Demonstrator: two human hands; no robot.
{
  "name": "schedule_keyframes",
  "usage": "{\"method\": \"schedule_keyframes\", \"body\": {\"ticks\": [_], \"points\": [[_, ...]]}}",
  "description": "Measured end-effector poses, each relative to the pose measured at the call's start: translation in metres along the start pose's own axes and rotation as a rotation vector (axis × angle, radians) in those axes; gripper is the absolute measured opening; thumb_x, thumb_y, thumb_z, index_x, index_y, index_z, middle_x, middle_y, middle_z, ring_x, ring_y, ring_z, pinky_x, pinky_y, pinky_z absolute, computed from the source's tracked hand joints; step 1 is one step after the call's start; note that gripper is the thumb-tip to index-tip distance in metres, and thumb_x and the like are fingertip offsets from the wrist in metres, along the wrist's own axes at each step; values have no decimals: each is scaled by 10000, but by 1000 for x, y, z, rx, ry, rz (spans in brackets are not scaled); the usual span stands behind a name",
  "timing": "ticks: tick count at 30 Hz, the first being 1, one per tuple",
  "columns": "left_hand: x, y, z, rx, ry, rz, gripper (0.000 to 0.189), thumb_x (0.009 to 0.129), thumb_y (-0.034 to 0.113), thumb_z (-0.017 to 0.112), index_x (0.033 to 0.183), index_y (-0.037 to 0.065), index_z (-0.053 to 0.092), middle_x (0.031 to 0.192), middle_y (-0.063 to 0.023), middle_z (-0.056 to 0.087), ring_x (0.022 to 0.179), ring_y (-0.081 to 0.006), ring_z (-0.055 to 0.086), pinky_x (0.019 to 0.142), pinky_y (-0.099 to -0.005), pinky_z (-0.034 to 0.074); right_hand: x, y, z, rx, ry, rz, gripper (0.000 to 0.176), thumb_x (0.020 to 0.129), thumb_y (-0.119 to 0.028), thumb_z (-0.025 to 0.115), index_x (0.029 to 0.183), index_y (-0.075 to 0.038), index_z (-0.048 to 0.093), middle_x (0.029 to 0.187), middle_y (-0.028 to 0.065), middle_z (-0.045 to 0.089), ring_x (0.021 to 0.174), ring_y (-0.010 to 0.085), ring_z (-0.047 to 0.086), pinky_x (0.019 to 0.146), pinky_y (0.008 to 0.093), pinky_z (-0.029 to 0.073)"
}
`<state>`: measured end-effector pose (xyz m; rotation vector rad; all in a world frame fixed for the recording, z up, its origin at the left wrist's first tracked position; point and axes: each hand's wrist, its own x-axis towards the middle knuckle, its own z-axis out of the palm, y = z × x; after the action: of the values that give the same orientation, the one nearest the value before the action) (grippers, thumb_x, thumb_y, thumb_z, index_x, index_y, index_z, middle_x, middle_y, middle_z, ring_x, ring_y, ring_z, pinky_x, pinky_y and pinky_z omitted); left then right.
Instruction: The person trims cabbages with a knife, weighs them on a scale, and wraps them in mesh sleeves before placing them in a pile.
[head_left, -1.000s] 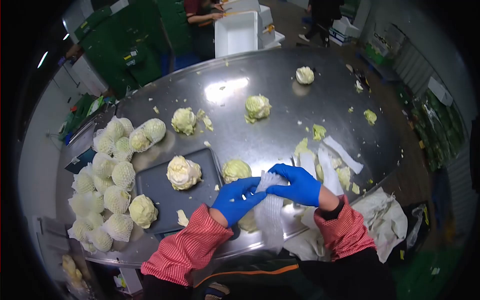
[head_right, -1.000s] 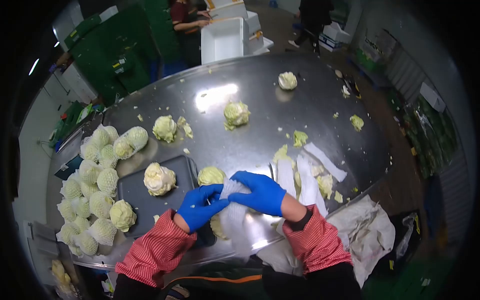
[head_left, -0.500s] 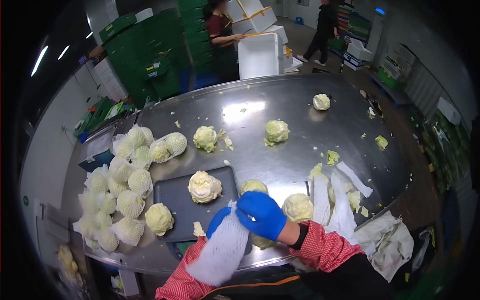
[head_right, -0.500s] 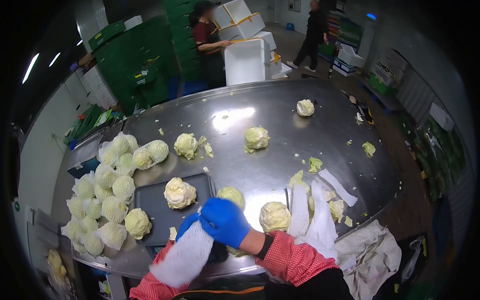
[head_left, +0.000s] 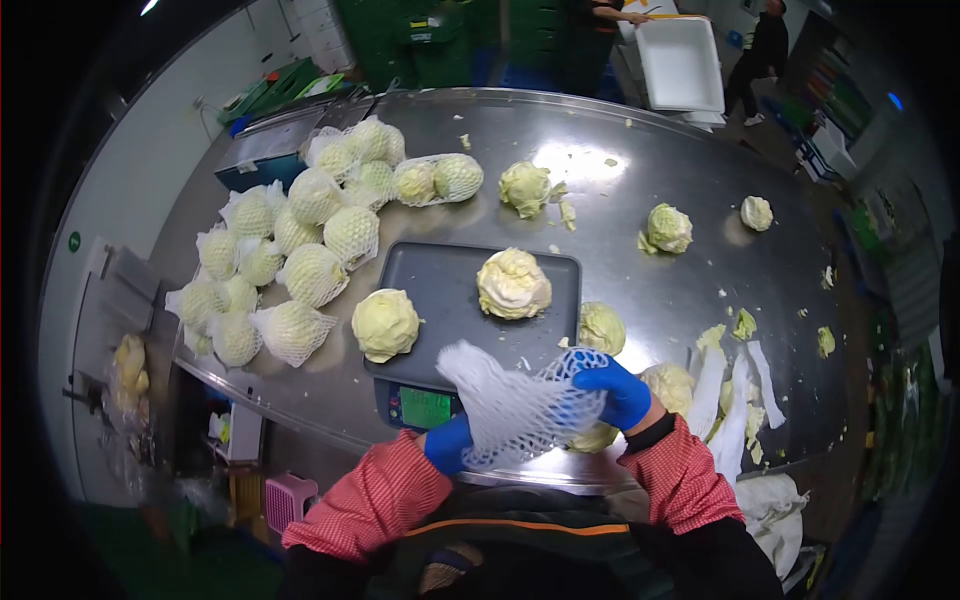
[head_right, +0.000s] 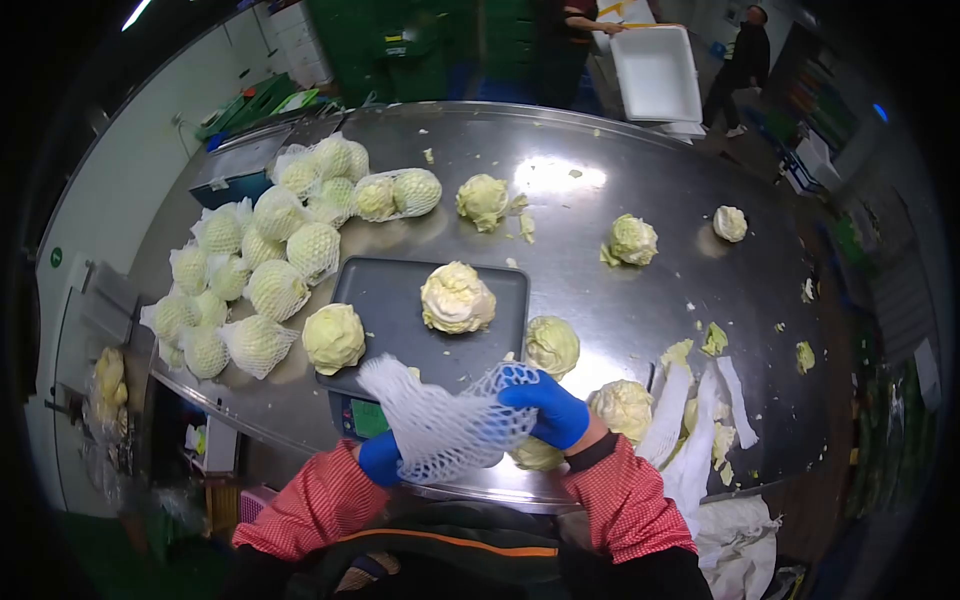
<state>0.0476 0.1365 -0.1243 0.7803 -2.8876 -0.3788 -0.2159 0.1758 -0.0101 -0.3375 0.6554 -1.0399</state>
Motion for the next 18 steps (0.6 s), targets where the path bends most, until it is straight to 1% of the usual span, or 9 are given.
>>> {"method": "schedule_keyframes", "body": {"ticks": [3,4,6,8,10,11,13,15,18], "points": [[-16,1,-81,-1644,-372,-392,473,918,243,559,1335,50,448,1248,-88,561,1082,-145,546,961,-303,411,11,1,-13,-314,-44,123,327,806,-87,635,1115,1,579,953,66,656,887,150,616,808,287,498],[-17,-12,-85,-1269,-301,-464,456,864,235,645,1244,21,509,1152,-115,608,1056,-182,576,912,-327,454,17,-4,-3,-619,19,94,339,823,-123,630,1129,4,560,918,60,652,857,117,603,766,270,495],[3,1,-166,-773,-206,-954,460,834,254,673,1219,56,518,1058,-157,619,979,-244,609,831,-358,483,41,-10,4,-1035,301,-81,345,843,-180,612,1134,-2,557,914,100,662,848,176,629,752,296,499],[-5,-26,-155,-346,368,-717,489,797,290,700,1201,83,520,989,-209,595,921,-332,609,790,-403,489,63,-24,26,-1387,501,-202,433,858,-304,582,1168,-6,534,954,176,654,873,284,640,758,364,500],[13,-47,-167,-19,712,-626,529,786,269,708,1226,48,513,895,-176,602,807,-308,599,739,-394,482,91,-40,55,-1611,610,-306,543,862,-413,546,1236,-24,479,1008,237,638,924,387,624,787,444,492],[21,-59,-176,30,655,-745,532,803,305,683,1231,41,511,925,-193,606,838,-331,601,762,-404,479,106,-46,63,-1684,664,-386,569,862,-426,530,1271,-40,446,1018,241,635,945,409,609,805,470,484],[29,-82,-191,129,534,-978,552,836,378,632,1241,25,507,985,-226,614,900,-377,604,810,-425,472,133,-64,73,-1807,690,-248,560,853,-403,540,1262,-34,438,1015,238,638,940,400,617,809,463,488],[21,-113,-174,93,369,-986,575,861,453,560,1241,24,516,1037,-246,605,943,-400,591,845,-442,458,146,-70,78,-1910,698,-177,547,845,-385,547,1246,-28,443,1017,235,639,937,392,623,813,459,490],[29,-106,-177,-16,73,-1079,587,894,526,455,1218,46,552,1089,-270,595,1011,-399,576,897,-442,438,154,-72,76,-1998,702,-92,527,845,-397,531,1198,-9,485,1031,224,640,956,373,623,838,459,484]]}}
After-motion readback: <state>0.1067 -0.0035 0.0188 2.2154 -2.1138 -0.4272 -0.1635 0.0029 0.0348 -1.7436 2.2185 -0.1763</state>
